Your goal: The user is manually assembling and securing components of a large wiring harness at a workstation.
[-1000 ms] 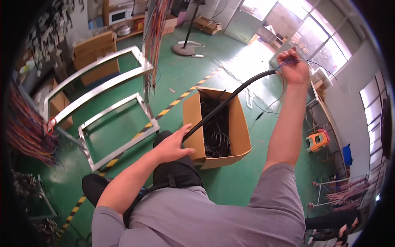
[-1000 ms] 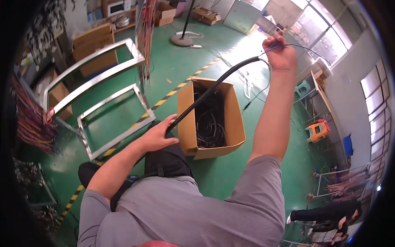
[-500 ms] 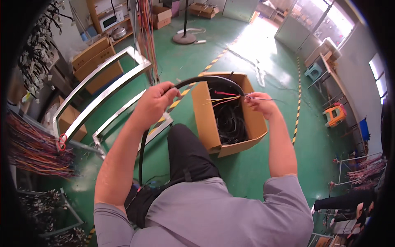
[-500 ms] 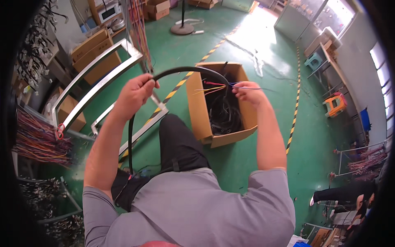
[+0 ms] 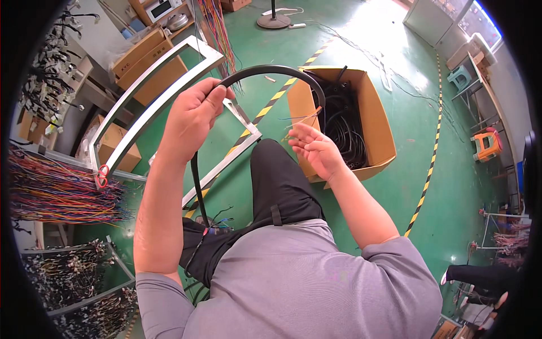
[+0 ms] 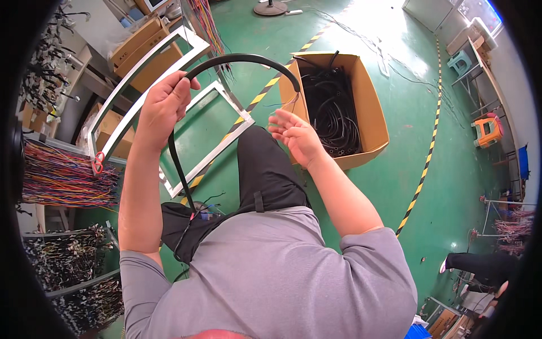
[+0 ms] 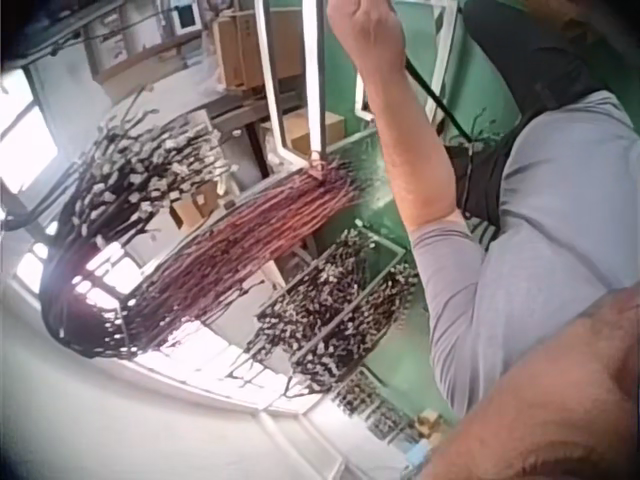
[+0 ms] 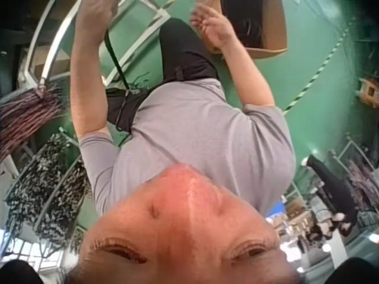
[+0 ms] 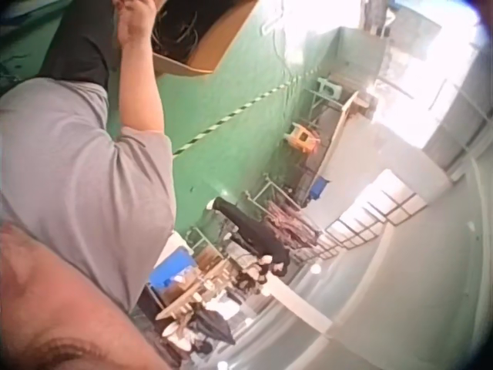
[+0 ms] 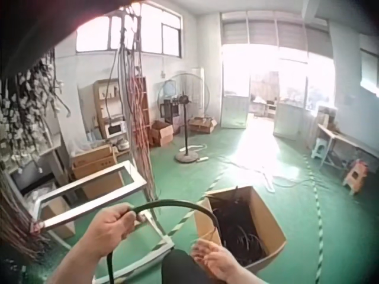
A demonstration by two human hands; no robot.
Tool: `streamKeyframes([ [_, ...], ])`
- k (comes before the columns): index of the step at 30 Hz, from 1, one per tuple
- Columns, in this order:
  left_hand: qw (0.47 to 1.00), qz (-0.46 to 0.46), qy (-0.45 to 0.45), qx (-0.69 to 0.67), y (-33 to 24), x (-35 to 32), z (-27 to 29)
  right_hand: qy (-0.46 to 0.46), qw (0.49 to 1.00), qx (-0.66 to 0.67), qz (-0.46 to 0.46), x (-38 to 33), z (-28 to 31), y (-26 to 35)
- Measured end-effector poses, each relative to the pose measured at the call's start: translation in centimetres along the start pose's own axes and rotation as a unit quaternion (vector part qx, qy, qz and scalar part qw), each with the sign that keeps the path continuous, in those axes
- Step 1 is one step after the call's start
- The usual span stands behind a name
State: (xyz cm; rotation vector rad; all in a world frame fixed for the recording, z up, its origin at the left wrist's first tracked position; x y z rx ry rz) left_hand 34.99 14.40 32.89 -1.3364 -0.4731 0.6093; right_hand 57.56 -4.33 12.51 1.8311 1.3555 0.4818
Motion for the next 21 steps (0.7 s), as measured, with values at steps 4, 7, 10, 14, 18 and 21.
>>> streamKeyframes([
  [4, 1.000, 0.003, 0.013, -0.019, -0.2, -1.0, -0.2, 0.074, 0.971, 0.221, 0.058, -0.3, -1.5, 2.5],
  [7, 1.000, 0.013, -0.005, -0.004, 0.4, -1.8, -0.4, 0.025, 0.949, 0.300, 0.093, 1.2, -2.2, 5.6],
  [10, 0.994, 0.023, -0.008, 0.110, 1.4, -2.0, 0.4, 0.110, 0.930, 0.313, 0.160, 4.6, -0.3, 9.4],
  [14, 0.965, -0.110, 0.041, 0.236, 1.7, 0.1, 0.0, 0.121, 0.942, 0.228, 0.215, 7.1, 6.6, 21.5],
  [18, 0.976, -0.039, 0.104, 0.187, 3.5, -1.8, 1.5, 0.156, 0.962, 0.045, 0.222, 8.2, 12.1, 37.3],
  [21, 0.980, 0.080, 0.114, 0.143, 7.6, -6.7, 4.1, 0.136, 0.972, 0.043, 0.185, 8.5, -3.5, 28.5],
])
Point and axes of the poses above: each hand's wrist, its own x-axis towards the middle knuckle, its own z-axis out of the back of the hand, y = z × x, the point moved 2 cm from there along x, towards the middle knuckle, and after that the axes turned 6 degrees about z, right-handed, at the moved point
